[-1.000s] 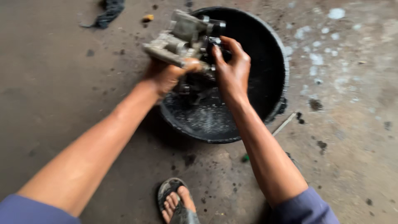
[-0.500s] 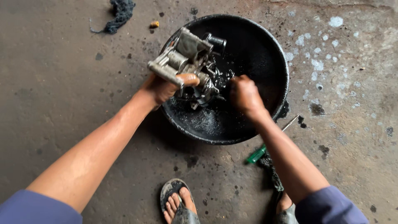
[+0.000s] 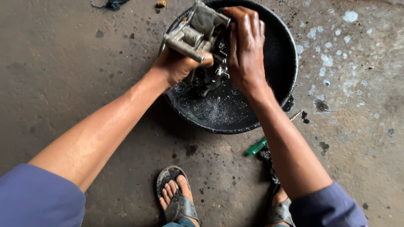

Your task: The person cleans an engine oil filter housing by hand with a cloth and a fluid in a basin.

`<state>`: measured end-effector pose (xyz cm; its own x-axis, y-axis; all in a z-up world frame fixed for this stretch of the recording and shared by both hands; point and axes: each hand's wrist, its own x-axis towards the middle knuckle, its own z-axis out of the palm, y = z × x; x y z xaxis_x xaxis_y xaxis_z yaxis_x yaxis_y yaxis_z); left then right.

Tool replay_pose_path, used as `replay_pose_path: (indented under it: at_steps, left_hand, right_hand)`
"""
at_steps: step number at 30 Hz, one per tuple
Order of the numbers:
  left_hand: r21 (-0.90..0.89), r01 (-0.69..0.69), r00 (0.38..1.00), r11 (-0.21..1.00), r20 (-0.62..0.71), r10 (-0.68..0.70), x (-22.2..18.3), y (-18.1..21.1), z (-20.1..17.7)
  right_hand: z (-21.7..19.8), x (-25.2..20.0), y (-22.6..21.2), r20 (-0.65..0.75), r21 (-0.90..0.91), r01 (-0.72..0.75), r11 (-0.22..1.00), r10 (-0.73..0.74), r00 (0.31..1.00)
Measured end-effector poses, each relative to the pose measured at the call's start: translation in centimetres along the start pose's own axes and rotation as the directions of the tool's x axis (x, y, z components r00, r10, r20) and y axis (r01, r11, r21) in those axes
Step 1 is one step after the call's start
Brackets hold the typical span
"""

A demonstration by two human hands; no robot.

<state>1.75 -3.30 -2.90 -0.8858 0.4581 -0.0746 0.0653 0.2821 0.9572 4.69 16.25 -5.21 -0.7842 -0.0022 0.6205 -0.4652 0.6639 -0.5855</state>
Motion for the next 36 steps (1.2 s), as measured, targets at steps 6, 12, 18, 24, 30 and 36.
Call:
replay_pose_path:
  at_steps: [6, 12, 18, 24, 30, 36]
  left_hand:
    - [0.139, 0.0, 0.999, 0.99, -0.04, 0.005, 0.8, 0.0, 0.5]
    - [0.191, -0.031, 0.999, 0.981, 0.04, 0.024, -0.4, -0.5, 0.3]
    - [0.128, -0.023, 0.998, 0.992, 0.053, 0.016, 0.1, -0.9, -0.1]
    - [0.024, -0.015, 0.993, 1.0, 0.122, 0.012, -0.1, -0.9, 0.2]
    - [0.088, -0.136, 0.989, 0.987, 0.07, 0.13, 0.3, 1.0, 0.5]
    - [-0.148, 0.209, 0.975, 0.966, -0.039, -0.217, 0.1, 3.4, 0.6]
  right_hand:
    - [0.1, 1.6, 1.9, 0.182, 0.335, -0.226, 0.915, 0.173, 0.968]
    - [-2.3, 4.5, 4.0, 0.506, -0.172, -0.628, 0.759, 0.615, 0.605]
    - [-1.7, 0.4, 3.5, 0.301, 0.196, -0.318, 0.928, 0.251, 0.92]
    - [-2.2, 4.0, 4.7, 0.4, 0.192, -0.409, 0.892, 0.31, 0.863]
    - [-3.7, 4.7, 3.5, 0.568, 0.077, -0.825, 0.559, 0.656, 0.498]
    - [-4.8, 2.6, 5.3, 0.581, 0.399, -0.849, 0.346, 0.621, 0.526]
